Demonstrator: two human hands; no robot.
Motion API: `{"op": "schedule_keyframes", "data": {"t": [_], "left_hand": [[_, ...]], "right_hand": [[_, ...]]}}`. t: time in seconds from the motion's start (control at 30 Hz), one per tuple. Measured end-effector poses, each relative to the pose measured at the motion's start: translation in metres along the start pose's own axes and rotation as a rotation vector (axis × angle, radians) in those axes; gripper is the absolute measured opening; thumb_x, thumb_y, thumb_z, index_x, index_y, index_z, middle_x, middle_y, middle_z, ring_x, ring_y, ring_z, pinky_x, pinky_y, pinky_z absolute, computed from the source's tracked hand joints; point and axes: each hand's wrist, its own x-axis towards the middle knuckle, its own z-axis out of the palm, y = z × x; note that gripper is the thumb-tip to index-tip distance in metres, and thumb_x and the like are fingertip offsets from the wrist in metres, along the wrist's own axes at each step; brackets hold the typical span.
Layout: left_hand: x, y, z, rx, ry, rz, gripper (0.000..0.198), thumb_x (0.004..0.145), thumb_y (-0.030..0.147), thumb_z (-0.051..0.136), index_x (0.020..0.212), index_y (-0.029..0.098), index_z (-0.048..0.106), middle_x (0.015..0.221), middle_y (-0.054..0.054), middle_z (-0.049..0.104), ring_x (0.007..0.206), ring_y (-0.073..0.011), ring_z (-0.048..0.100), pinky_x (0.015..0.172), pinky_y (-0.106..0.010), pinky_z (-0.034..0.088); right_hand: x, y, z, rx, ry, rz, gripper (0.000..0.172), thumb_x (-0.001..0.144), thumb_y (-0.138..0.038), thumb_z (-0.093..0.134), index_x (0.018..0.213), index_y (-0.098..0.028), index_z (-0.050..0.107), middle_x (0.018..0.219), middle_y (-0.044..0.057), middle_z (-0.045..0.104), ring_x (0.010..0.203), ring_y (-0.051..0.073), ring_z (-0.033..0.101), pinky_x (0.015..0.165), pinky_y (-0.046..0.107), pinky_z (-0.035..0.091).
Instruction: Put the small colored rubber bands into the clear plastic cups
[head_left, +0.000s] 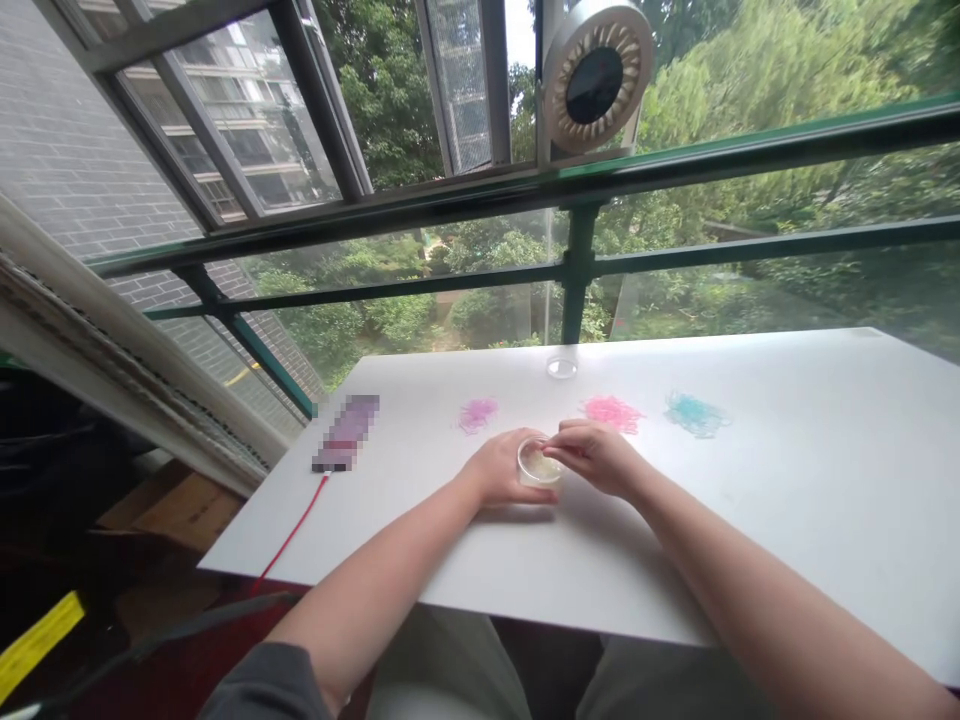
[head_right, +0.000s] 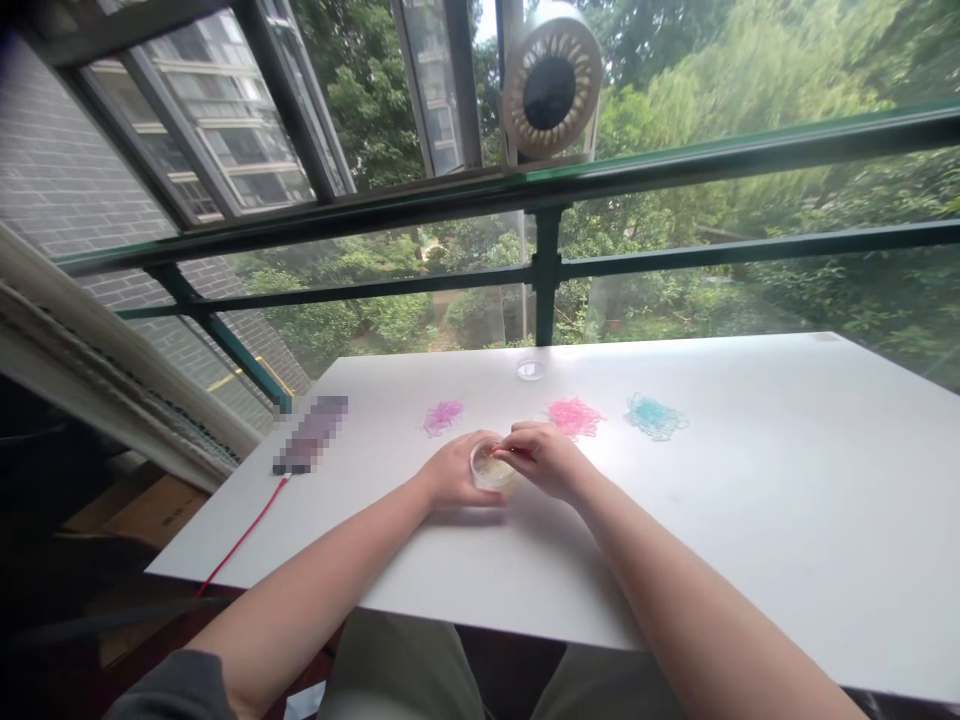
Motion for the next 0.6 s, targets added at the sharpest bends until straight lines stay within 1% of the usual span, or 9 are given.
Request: {"op": "schedule_keyframes", "data": {"t": [0.1, 0.2, 0.3, 0.4, 0.47, 0.53, 0.6], "left_hand": [[-0.001, 0.001, 0.000, 0.023, 0.006, -0.007, 0.068, 0.054, 0.052, 0.074, 0.111, 0.021, 0.053, 0.110, -0.006, 0.061, 0.102, -0.0246, 0.057, 0.092, -0.035, 0.043], [-0.003, 0.003, 0.001, 0.046, 0.022, -0.039, 0.069, 0.055, 0.051, 0.074, 0.113, 0.022, 0.052, 0.111, -0.006, 0.060, 0.103, -0.0248, 0.056, 0.093, -0.035, 0.043], [-0.007, 0.005, 0.002, 0.058, 0.047, -0.071, 0.067, 0.056, 0.049, 0.074, 0.112, 0.022, 0.052, 0.112, -0.006, 0.060, 0.105, -0.0251, 0.056, 0.094, -0.035, 0.042], [-0.010, 0.007, 0.003, 0.053, 0.061, -0.072, 0.066, 0.056, 0.048, 0.074, 0.112, 0.022, 0.052, 0.113, -0.006, 0.060, 0.105, -0.0248, 0.056, 0.095, -0.035, 0.041], [-0.011, 0.007, 0.003, 0.053, 0.057, -0.076, 0.067, 0.056, 0.049, 0.074, 0.113, 0.022, 0.052, 0.114, -0.006, 0.060, 0.105, -0.0250, 0.055, 0.095, -0.036, 0.041], [-0.012, 0.007, 0.003, 0.059, 0.055, -0.085, 0.067, 0.056, 0.051, 0.073, 0.113, 0.021, 0.052, 0.113, -0.007, 0.060, 0.105, -0.0252, 0.056, 0.095, -0.036, 0.041], [-0.012, 0.007, 0.003, 0.057, 0.063, -0.087, 0.068, 0.056, 0.052, 0.073, 0.113, 0.021, 0.052, 0.111, -0.007, 0.060, 0.103, -0.0249, 0.056, 0.093, -0.036, 0.041]], "right_hand": [[0.002, 0.000, 0.002, -0.037, 0.001, -0.001, 0.038, 0.087, -0.042, 0.047, 0.066, -0.017, 0.066, 0.058, 0.001, 0.048, 0.054, 0.010, 0.045, 0.053, 0.022, 0.032], [0.005, -0.003, 0.005, -0.098, 0.010, -0.012, 0.043, 0.086, -0.045, 0.047, 0.056, -0.016, 0.060, 0.057, 0.000, 0.044, 0.051, 0.009, 0.042, 0.051, 0.022, 0.029], [0.004, -0.007, 0.007, -0.141, 0.026, -0.016, 0.043, 0.086, -0.043, 0.048, 0.054, -0.016, 0.056, 0.058, -0.001, 0.043, 0.051, 0.008, 0.040, 0.051, 0.022, 0.029], [0.001, -0.011, 0.010, -0.147, 0.044, 0.002, 0.042, 0.083, -0.041, 0.052, 0.049, -0.016, 0.050, 0.059, -0.002, 0.042, 0.051, 0.007, 0.038, 0.052, 0.022, 0.029], [-0.001, -0.014, 0.011, -0.107, 0.053, 0.035, 0.040, 0.078, -0.042, 0.057, 0.049, -0.016, 0.049, 0.059, -0.002, 0.043, 0.051, 0.007, 0.038, 0.052, 0.022, 0.030], [-0.001, -0.015, 0.009, -0.013, 0.056, 0.100, 0.039, 0.074, -0.046, 0.060, 0.052, -0.016, 0.048, 0.056, -0.003, 0.044, 0.051, 0.008, 0.039, 0.050, 0.021, 0.031], [0.001, -0.012, 0.003, 0.120, 0.050, 0.190, 0.040, 0.077, -0.050, 0.055, 0.056, -0.016, 0.051, 0.053, -0.002, 0.047, 0.050, 0.009, 0.042, 0.050, 0.021, 0.033]]}}
